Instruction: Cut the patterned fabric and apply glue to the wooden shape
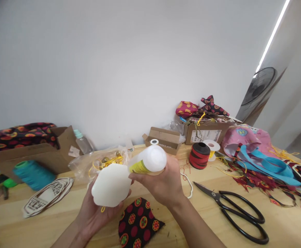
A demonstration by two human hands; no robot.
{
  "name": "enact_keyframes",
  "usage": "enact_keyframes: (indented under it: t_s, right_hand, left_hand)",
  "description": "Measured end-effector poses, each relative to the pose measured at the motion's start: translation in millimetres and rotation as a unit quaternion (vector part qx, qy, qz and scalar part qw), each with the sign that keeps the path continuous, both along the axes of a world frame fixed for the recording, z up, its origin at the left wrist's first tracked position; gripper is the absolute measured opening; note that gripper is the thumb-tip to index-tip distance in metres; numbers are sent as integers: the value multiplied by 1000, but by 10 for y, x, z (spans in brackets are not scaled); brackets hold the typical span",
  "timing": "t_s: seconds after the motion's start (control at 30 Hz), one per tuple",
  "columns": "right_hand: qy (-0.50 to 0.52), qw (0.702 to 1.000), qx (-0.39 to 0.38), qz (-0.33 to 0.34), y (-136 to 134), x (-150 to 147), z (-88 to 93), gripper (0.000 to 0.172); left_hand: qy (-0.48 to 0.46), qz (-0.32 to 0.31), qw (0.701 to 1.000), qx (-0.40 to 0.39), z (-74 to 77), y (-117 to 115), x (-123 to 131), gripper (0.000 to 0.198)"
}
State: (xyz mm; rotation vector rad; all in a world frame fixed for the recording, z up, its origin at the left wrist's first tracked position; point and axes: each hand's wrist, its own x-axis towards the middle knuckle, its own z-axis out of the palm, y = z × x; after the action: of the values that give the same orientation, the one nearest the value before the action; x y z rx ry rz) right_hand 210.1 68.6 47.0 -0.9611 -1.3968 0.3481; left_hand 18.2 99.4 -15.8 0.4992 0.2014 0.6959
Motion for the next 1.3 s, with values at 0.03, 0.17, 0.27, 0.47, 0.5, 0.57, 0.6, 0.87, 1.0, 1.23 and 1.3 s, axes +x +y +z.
enact_keyframes:
  t_s: [0.03,0.17,0.27,0.47,0.5,0.57,0.6,0.87,1.0,1.23,1.3]
  right_hand:
    - [2,1000,-1,-5,0,-3,2,21]
    - [11,1000,-13,-13,5,3,-14,27]
    - [5,1000,-12,16,9,17,-37,25]
    - [-25,999,-9,42,14,4,-29,24]
    - [-25,999,-9,47,13,-6,-23,25]
    - [-22,998,-14,59,7,-29,-11,26]
    - [-20,998,-17,65,3,-41,-5,27]
    - [-1,991,-28,129,-19,-74,-1,28]
    - [7,993,-35,112,-18,-71,-46,28]
    - [41,987,-22,153,-48,-123,-48,35]
    - [40,989,-20,142,-53,-134,-54,33]
  left_hand:
    - [4,-3,1000,-1,4,-5,4,41]
    - [12,-13,1000,1,39,-24,31,46]
    - [9,-15,1000,4,68,-19,35,46]
    - [-17,27,999,21,89,24,-14,37]
    - [-21,34,999,22,84,32,-24,36]
    - [-31,44,998,21,63,46,-45,35]
    - [-36,49,998,20,48,54,-55,35]
    - [-101,43,992,55,4,91,-85,35]
    - [-84,47,993,63,18,83,-90,35]
    - [-42,98,994,19,-2,84,-71,42]
    - [-25,123,992,9,5,74,-53,43]
